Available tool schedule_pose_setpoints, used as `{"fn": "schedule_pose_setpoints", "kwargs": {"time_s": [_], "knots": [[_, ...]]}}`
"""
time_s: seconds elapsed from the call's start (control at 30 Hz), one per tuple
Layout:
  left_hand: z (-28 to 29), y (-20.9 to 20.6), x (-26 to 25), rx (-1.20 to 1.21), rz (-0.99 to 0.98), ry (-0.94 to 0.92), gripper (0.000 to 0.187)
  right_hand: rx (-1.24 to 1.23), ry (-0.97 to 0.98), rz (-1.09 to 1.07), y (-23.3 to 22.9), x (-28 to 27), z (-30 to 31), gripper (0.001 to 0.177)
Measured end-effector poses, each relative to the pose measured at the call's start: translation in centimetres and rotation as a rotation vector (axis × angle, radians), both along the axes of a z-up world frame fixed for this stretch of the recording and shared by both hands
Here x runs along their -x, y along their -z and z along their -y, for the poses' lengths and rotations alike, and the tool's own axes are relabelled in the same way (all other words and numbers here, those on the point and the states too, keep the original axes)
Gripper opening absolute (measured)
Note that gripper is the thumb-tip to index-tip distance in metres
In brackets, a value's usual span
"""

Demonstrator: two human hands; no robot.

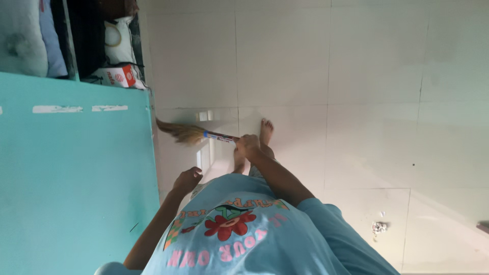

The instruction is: The person sweeps the floor using a broom and a dustpan, collecting debris from the edges of the room and near boxes.

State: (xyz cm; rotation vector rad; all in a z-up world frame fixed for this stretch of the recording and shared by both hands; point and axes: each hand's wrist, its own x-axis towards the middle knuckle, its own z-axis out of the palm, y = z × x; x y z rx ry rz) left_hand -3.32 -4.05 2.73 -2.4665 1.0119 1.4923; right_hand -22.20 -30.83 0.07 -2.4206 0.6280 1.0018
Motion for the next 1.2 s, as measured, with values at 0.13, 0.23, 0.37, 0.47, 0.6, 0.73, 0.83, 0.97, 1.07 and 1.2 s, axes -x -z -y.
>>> {"fn": "schedule_pose_setpoints", "kwargs": {"time_s": [0.13, 0.23, 0.37, 0.47, 0.6, 0.73, 0.83, 0.97, 1.07, 1.2], "knots": [[2.6, 0.5, -0.2, 0.010, -0.010, -0.003, 0.039, -0.078, 0.446, -0.030, 0.9, 5.0, 3.2, 0.037], [5.8, 1.5, -0.4, -0.030, 0.006, 0.082, 0.037, -0.129, 0.874, -0.039, 3.6, 12.4, 5.5, 0.041], [10.8, 0.2, -0.2, 0.046, -0.046, 0.034, 0.037, -0.134, 1.443, -0.093, 3.5, 23.5, 7.0, 0.047], [14.8, -1.2, -0.1, 0.066, -0.051, 0.012, 0.039, -0.035, 1.597, -0.141, 0.9, 29.0, 9.0, 0.044], [17.3, -1.0, -2.4, 0.027, -0.100, -0.084, 0.042, 0.052, 1.689, -0.210, -1.1, 29.6, 15.5, 0.038], [17.5, 0.0, -7.5, 0.052, -0.058, 0.007, 0.040, 0.110, 1.833, -0.016, -1.0, 22.3, 23.5, 0.037], [17.9, 1.6, -13.8, 0.003, -0.036, -0.025, 0.041, 0.197, 1.807, 0.140, -0.9, 13.4, 24.3, 0.037], [17.2, 3.2, -20.6, 0.037, 0.014, -0.105, 0.040, 0.117, 1.545, 0.240, -3.3, 2.3, 21.0, 0.057], [16.2, 4.4, -24.5, 0.048, 0.022, -0.134, 0.039, 0.080, 1.214, 0.144, -3.9, -6.5, 18.5, 0.060], [15.3, 3.6, -28.2, -0.029, -0.020, -0.147, 0.039, 0.126, 0.605, 0.071, -0.7, -17.9, 15.4, 0.056]]}}
